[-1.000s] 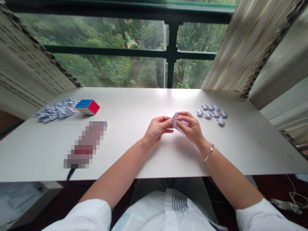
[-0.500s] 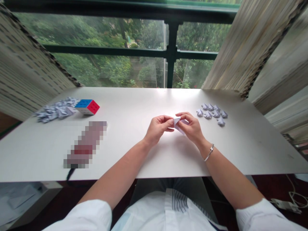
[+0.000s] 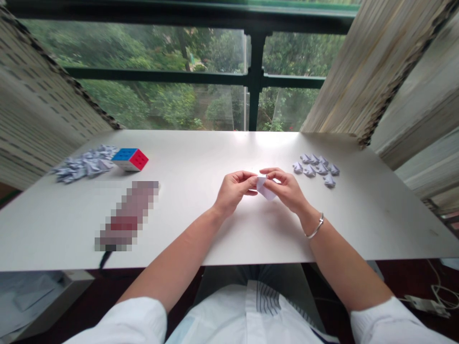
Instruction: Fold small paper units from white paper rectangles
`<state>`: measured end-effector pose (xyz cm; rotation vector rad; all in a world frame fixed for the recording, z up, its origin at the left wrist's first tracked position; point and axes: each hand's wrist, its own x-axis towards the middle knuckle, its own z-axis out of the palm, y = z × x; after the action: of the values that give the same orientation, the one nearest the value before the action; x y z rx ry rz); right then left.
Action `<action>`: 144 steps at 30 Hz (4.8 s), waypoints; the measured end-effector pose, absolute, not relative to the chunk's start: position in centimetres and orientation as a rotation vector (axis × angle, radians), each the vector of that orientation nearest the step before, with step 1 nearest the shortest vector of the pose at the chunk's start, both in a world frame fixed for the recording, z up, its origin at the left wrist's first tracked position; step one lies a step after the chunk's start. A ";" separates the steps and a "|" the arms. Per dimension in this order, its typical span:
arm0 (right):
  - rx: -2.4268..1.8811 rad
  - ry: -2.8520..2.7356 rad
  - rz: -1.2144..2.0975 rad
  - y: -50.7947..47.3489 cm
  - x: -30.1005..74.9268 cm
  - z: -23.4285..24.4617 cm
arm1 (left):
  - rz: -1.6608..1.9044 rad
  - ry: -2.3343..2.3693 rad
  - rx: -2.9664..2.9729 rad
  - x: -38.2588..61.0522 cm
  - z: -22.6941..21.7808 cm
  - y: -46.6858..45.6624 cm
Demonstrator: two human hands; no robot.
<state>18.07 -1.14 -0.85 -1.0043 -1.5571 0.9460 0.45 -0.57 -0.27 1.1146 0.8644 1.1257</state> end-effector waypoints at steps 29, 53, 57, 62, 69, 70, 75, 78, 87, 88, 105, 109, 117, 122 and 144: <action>-0.951 -1.602 0.401 -2.1 17.3 -0.6 | 1.384 1.127 1.661 0.5 -0.4 -1.1; -1.080 -1.709 0.212 -2.2 17.6 -0.9 | 1.301 0.985 1.516 0.9 -0.6 -1.5; -1.095 -1.717 0.185 -2.2 17.7 -0.9 | 1.297 0.980 1.505 0.8 -0.5 -1.5; -1.082 -1.743 0.184 -2.3 17.8 -1.0 | 1.291 0.988 1.413 0.8 -0.1 -1.2; -1.124 -1.757 0.168 -2.4 17.6 -1.0 | 1.270 1.021 1.403 0.9 -0.1 -1.2; -1.123 -1.746 0.191 -2.3 17.6 -1.0 | 1.269 1.029 1.425 0.8 -0.1 -1.2; -1.049 -1.656 0.420 -2.1 17.3 -0.8 | 1.243 1.013 1.490 0.6 -0.1 -1.2; -1.005 -1.611 0.580 -1.8 17.3 -0.7 | 1.223 0.982 1.448 0.6 0.1 -1.2; -0.976 -1.649 0.795 -1.7 17.4 -0.6 | 1.239 0.932 1.252 0.3 0.1 -0.5; -0.980 -1.649 0.796 -1.7 17.4 -0.6 | 1.238 0.931 1.231 0.3 0.0 -0.5; -0.934 -1.566 0.827 -1.5 17.4 -1.2 | 1.193 0.868 1.273 0.3 0.2 -0.6; -0.922 -1.579 0.825 -1.7 17.4 -0.9 | 1.237 0.879 1.370 0.3 0.0 -0.6; -0.942 -1.656 0.819 -2.0 17.5 -0.3 | 1.359 1.057 1.725 0.2 -0.5 -0.8; -0.953 -1.583 0.808 -1.7 17.5 -0.6 | 1.356 1.032 1.766 0.3 -0.5 -0.8; -1.060 -1.563 0.800 -1.4 17.7 -0.8 | 1.291 0.947 1.431 0.7 -1.0 -0.4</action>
<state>17.66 -1.39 -0.81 -1.0595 -1.5627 0.8001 0.68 -0.37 -1.04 1.4305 0.9473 1.2909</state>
